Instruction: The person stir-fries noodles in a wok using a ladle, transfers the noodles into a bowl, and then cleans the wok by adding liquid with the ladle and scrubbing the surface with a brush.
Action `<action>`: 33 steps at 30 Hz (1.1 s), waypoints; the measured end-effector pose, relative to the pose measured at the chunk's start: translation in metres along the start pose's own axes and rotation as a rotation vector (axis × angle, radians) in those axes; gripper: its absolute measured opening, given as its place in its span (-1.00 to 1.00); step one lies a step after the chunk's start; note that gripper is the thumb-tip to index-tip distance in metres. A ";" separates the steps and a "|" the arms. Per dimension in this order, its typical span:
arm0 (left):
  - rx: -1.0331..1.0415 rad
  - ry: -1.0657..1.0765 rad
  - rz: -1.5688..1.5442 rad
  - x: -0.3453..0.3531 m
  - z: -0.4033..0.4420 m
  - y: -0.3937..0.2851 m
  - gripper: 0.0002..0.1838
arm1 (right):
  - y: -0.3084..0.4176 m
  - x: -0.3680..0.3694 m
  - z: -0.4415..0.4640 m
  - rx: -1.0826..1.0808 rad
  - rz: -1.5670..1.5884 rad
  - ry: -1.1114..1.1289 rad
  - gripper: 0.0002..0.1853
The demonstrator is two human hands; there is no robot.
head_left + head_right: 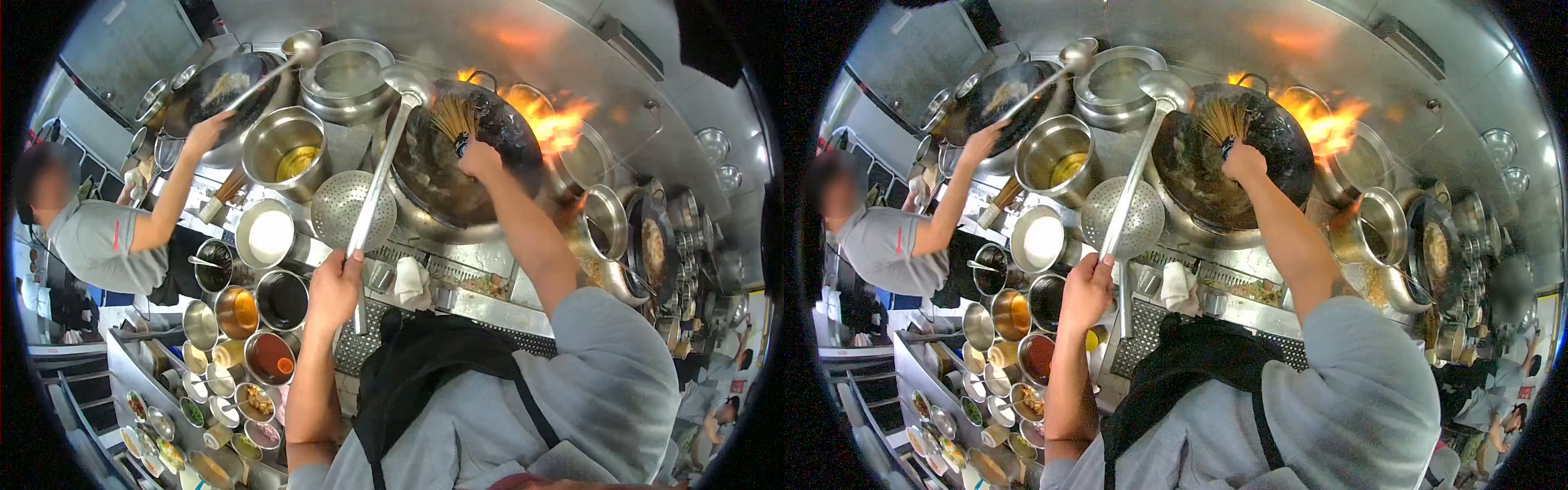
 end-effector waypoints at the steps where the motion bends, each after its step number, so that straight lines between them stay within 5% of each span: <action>1: -0.001 0.005 -0.003 0.001 -0.001 0.003 -0.62 | -0.002 0.003 0.000 0.006 -0.011 0.096 -0.31; 4: -0.073 0.026 0.007 -0.007 -0.009 -0.005 -0.58 | 0.029 -0.013 -0.075 -0.216 -0.181 0.356 -0.25; 7: -0.074 0.026 -0.021 -0.001 -0.008 0.001 -0.57 | 0.046 0.004 -0.072 -0.330 -0.023 0.177 -0.50; 8: -0.077 0.031 -0.023 0.001 -0.007 0.001 -0.57 | 0.033 0.017 -0.037 -0.155 -0.042 0.243 -0.52; 10: -0.081 0.039 0.017 -0.002 -0.011 -0.008 -0.58 | 0.004 0.015 0.013 -0.060 -0.021 0.042 -0.51; 13: -0.076 0.040 0.060 -0.006 -0.016 -0.018 -0.58 | 0.000 -0.010 -0.019 -0.093 -0.240 0.270 -0.42; 16: -0.048 0.036 0.069 -0.005 -0.017 -0.016 -0.58 | -0.018 0.013 -0.051 -0.339 -0.352 0.191 -0.31; 17: -0.032 0.022 0.087 -0.003 -0.016 -0.015 -0.58 | -0.009 -0.007 -0.053 -0.313 -0.262 0.272 -0.22; 20: -0.055 0.041 0.078 0.008 -0.019 -0.011 -0.57 | -0.053 -0.009 0.019 0.037 -0.054 0.108 -0.40; 23: -0.049 0.057 0.152 0.010 -0.018 -0.011 -0.56 | -0.021 0.007 -0.009 -0.216 -0.307 0.255 -0.55; 26: -0.076 0.064 0.143 0.019 -0.022 -0.006 -0.56 | -0.005 -0.020 -0.030 -0.278 -0.180 0.185 -0.62; 28: -0.070 0.050 0.104 0.021 -0.028 -0.007 -0.56 | -0.054 -0.007 0.038 0.060 -0.148 0.183 -0.67; 30: -0.085 0.080 0.111 0.017 -0.031 -0.009 -0.56 | -0.035 -0.008 0.015 -0.065 -0.101 0.079 -0.66; 32: -0.073 0.062 0.103 0.016 -0.029 -0.008 -0.56 | 0.000 -0.014 -0.048 -0.188 -0.203 0.279 -0.65; 33: -0.072 0.062 0.103 0.016 -0.031 -0.005 -0.56 | 0.005 -0.015 -0.055 -0.351 -0.206 0.160 -0.60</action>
Point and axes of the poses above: each hand's wrist, its own z-axis towards the middle knuckle, its own x-axis out of the palm, y = z × x, the point moved 7 cm from there along z, towards the middle knuckle, and after that the axes turned 10 degrees about z, right-handed, at the moved point
